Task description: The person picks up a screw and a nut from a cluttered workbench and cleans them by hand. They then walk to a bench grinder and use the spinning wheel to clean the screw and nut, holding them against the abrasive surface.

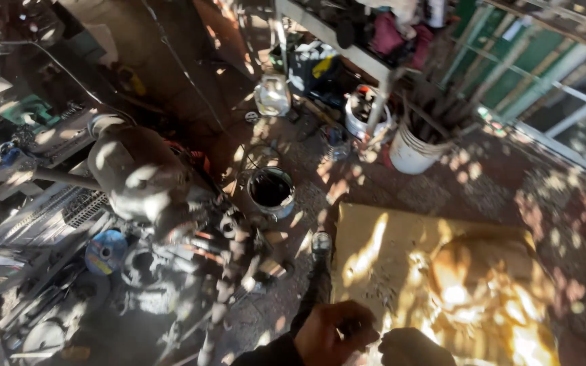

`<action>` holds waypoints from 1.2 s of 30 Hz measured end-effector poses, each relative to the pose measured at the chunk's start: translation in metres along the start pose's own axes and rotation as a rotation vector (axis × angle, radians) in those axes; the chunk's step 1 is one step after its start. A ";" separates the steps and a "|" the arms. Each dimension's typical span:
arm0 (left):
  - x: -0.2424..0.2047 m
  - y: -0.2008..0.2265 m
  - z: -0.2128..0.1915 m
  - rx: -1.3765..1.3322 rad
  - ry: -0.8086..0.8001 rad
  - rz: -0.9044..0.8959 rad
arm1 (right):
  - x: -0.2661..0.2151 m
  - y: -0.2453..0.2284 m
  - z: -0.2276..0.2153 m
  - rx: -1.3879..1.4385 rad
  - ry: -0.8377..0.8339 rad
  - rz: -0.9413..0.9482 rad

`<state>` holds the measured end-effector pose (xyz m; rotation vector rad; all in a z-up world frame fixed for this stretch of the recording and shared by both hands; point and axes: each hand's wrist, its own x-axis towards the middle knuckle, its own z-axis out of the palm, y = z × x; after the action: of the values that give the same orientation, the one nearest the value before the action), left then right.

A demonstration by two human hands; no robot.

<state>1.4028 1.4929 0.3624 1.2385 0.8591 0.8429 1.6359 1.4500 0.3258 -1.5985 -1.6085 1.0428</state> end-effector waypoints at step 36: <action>0.247 -0.157 -0.456 -1.137 2.569 0.480 | 0.939 -0.139 0.273 0.177 -1.464 0.149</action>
<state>1.1136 1.8885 0.1311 -1.4833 1.3241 2.6596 1.2730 2.3635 0.2268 -0.6967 -2.0540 2.6774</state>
